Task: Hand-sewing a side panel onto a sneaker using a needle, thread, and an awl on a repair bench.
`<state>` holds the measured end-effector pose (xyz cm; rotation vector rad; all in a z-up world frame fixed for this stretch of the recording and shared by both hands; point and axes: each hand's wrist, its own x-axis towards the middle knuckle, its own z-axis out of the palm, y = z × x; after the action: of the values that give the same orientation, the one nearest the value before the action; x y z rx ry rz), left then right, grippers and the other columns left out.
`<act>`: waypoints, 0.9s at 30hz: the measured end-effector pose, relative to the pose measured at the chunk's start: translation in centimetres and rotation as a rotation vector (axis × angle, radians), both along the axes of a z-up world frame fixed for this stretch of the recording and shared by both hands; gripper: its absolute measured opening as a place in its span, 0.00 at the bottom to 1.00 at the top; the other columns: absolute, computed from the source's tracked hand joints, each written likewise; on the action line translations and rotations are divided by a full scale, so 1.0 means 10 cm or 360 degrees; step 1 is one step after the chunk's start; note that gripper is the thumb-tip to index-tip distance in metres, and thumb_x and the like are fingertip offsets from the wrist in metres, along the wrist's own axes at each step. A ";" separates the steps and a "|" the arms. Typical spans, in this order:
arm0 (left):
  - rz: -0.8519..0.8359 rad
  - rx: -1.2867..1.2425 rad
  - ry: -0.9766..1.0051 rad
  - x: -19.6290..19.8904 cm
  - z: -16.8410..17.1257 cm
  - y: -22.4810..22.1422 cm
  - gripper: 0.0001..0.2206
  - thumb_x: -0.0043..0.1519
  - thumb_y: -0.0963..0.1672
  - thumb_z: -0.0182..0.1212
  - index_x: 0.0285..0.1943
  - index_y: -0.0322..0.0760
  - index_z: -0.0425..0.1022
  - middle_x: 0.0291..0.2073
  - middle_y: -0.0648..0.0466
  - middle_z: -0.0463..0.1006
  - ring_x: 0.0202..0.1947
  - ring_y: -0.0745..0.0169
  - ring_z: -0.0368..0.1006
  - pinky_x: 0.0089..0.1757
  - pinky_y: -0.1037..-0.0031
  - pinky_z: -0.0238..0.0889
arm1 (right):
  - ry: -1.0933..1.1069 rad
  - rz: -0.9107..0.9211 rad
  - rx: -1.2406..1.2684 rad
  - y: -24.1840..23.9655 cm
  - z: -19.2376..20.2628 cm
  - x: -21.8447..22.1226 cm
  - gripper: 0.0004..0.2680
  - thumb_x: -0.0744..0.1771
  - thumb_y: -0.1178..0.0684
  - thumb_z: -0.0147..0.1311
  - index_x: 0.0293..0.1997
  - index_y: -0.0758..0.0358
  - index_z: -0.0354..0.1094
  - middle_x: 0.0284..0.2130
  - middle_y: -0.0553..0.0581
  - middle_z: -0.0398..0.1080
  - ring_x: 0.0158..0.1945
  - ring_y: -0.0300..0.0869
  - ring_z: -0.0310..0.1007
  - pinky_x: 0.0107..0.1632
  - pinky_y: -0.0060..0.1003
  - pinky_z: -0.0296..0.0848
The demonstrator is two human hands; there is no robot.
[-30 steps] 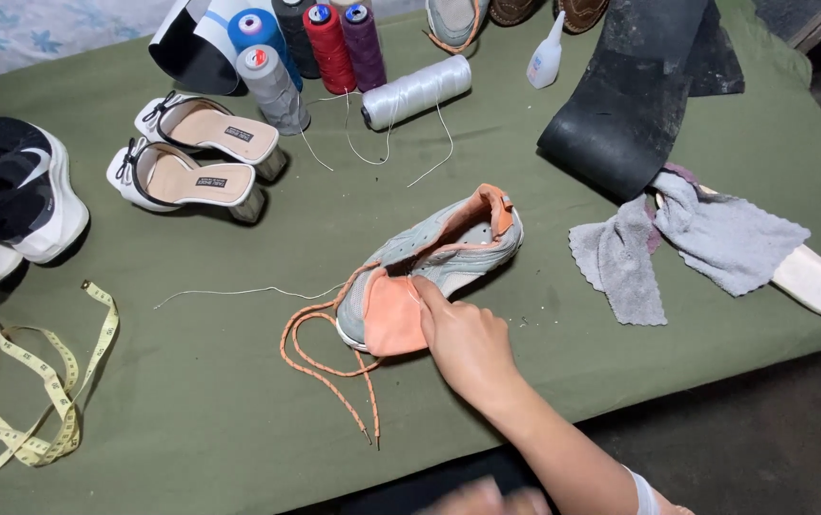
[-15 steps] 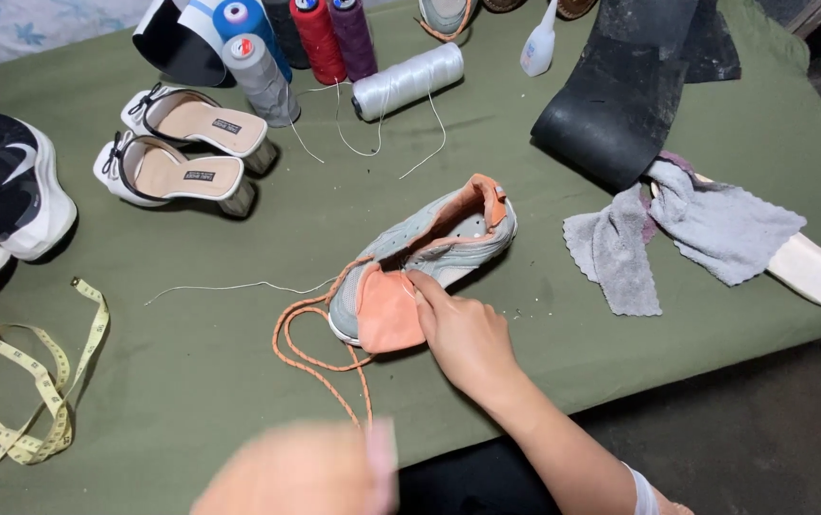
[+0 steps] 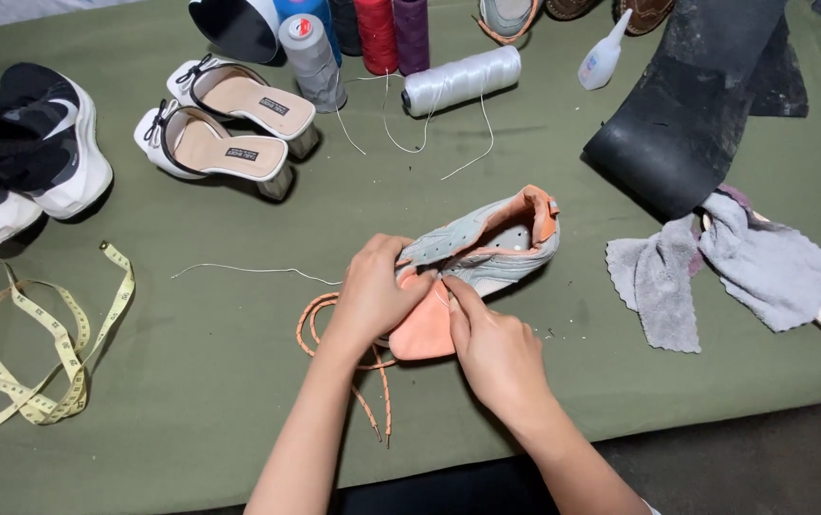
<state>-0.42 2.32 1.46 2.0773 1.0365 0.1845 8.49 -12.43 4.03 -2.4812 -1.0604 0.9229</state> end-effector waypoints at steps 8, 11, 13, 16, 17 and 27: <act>0.0171 0.0399 0.0160 0.11 -0.38 0.22 0.09 0.55 0.48 0.59 0.35 0.46 0.83 0.29 0.53 0.81 0.39 0.41 0.80 0.43 0.55 0.71 | 0.0002 -0.0046 -0.0024 -0.01 -0.03 0.03 0.17 0.71 0.41 0.32 0.68 0.23 0.57 0.45 0.63 0.78 0.52 0.63 0.77 0.56 0.60 0.73; 0.0188 0.0331 0.0093 0.09 -0.30 0.20 0.08 0.54 0.46 0.59 0.34 0.43 0.83 0.28 0.50 0.81 0.39 0.39 0.80 0.43 0.57 0.71 | -0.0006 -0.0030 -0.0004 0.00 -0.03 0.04 0.17 0.71 0.41 0.33 0.68 0.26 0.59 0.45 0.64 0.78 0.51 0.64 0.78 0.55 0.61 0.73; 0.0184 0.0349 0.0094 0.10 -0.34 0.23 0.08 0.54 0.46 0.59 0.33 0.44 0.83 0.28 0.50 0.81 0.39 0.38 0.80 0.42 0.57 0.71 | 0.0002 -0.0027 -0.0023 0.02 0.03 0.04 0.17 0.71 0.41 0.33 0.68 0.26 0.59 0.45 0.64 0.78 0.52 0.64 0.77 0.56 0.61 0.73; 0.0184 0.0362 0.0081 0.10 -0.37 0.24 0.08 0.54 0.46 0.59 0.32 0.44 0.83 0.27 0.51 0.81 0.38 0.39 0.80 0.42 0.58 0.70 | 0.0015 -0.0021 -0.0033 0.04 0.04 0.04 0.17 0.71 0.42 0.34 0.68 0.27 0.59 0.44 0.65 0.79 0.52 0.65 0.77 0.56 0.61 0.73; 0.0180 0.0353 0.0067 0.10 -0.38 0.23 0.07 0.54 0.46 0.59 0.32 0.44 0.83 0.27 0.51 0.81 0.38 0.39 0.80 0.42 0.59 0.70 | 0.0020 -0.0023 -0.0027 0.04 0.03 0.04 0.16 0.71 0.42 0.34 0.68 0.27 0.59 0.43 0.65 0.79 0.52 0.65 0.77 0.56 0.61 0.73; 0.0172 0.0377 0.0064 0.08 -0.38 0.21 0.08 0.54 0.46 0.59 0.32 0.43 0.83 0.27 0.50 0.81 0.38 0.38 0.79 0.42 0.58 0.69 | 0.0018 0.0009 -0.0039 0.06 -0.07 0.07 0.17 0.71 0.41 0.34 0.68 0.26 0.59 0.42 0.66 0.79 0.51 0.65 0.77 0.56 0.62 0.73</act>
<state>0.40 4.41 -2.32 2.2442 1.2016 0.3353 9.16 -11.87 3.31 -2.4908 -1.0589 0.9564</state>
